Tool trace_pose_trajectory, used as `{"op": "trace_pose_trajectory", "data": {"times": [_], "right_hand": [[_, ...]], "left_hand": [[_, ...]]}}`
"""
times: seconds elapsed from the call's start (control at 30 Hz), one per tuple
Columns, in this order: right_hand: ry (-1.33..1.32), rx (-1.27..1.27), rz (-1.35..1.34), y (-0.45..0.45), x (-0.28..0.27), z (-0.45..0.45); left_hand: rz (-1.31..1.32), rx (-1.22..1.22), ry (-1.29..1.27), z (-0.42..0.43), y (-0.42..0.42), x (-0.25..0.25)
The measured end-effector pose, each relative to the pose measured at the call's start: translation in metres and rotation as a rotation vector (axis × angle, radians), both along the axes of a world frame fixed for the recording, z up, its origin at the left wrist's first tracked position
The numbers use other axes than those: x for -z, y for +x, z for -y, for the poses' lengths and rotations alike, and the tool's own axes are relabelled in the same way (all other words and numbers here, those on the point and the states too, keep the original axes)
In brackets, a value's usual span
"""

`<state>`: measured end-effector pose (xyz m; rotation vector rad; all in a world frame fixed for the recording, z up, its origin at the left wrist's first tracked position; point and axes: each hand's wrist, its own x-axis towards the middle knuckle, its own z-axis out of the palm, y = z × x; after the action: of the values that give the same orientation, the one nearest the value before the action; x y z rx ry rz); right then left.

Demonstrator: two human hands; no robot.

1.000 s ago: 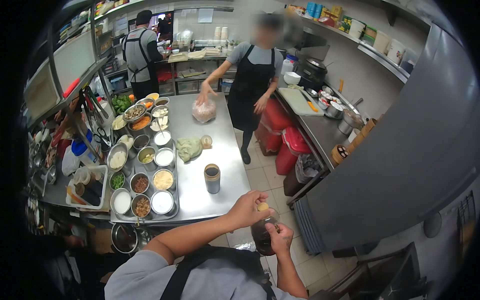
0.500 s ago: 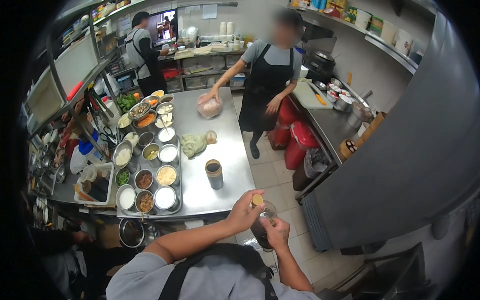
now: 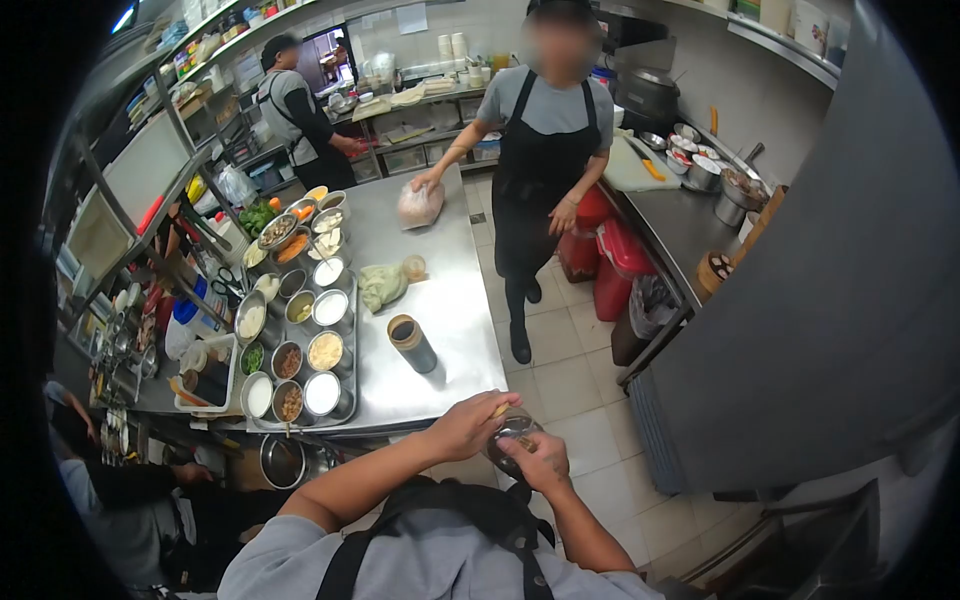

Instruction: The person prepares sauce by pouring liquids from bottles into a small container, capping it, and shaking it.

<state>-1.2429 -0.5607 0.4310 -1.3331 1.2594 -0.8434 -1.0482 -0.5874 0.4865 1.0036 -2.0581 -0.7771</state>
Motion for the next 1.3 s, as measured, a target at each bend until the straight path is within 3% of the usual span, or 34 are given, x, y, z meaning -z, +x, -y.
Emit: {"op": "trace_pose_trajectory", "data": {"times": [0.23,0.33,0.43,0.53,0.6,0.7,0.93,1.07,1.17,1.3], "right_hand": [[-0.054,-0.035,-0.029,-0.006,0.013,-0.004],[-0.081,-0.02,-0.008,0.0,0.0,-0.01],[-0.085,0.045,0.01,0.006,-0.001,-0.014],[-0.095,0.123,0.004,0.017,-0.014,-0.028],[-0.116,0.167,-0.018,0.028,-0.021,-0.039],[-0.089,0.26,-0.002,0.045,-0.027,-0.055],[-0.103,0.477,-0.036,0.084,-0.038,-0.098],[-0.116,0.573,-0.041,0.105,-0.042,-0.123],[-0.093,0.602,-0.103,0.114,-0.038,-0.138],[-0.051,0.603,-0.154,0.13,-0.059,-0.148]], "left_hand": [[0.07,0.116,-0.116,-0.001,0.001,0.001],[0.106,0.178,-0.028,-0.001,0.01,0.0],[-0.05,0.186,-0.112,-0.005,0.026,-0.018],[-0.228,-0.151,-0.287,-0.02,0.055,-0.011],[-0.311,-0.542,-0.384,-0.017,0.079,0.011],[-0.337,-0.762,-0.189,-0.009,0.115,0.018],[-0.167,-0.731,-0.085,0.037,0.153,0.06],[-0.187,-0.729,-0.066,0.063,0.155,0.076],[-0.423,-0.584,0.238,0.07,0.159,0.082],[-0.394,-0.587,0.133,0.083,0.164,0.103]]}}
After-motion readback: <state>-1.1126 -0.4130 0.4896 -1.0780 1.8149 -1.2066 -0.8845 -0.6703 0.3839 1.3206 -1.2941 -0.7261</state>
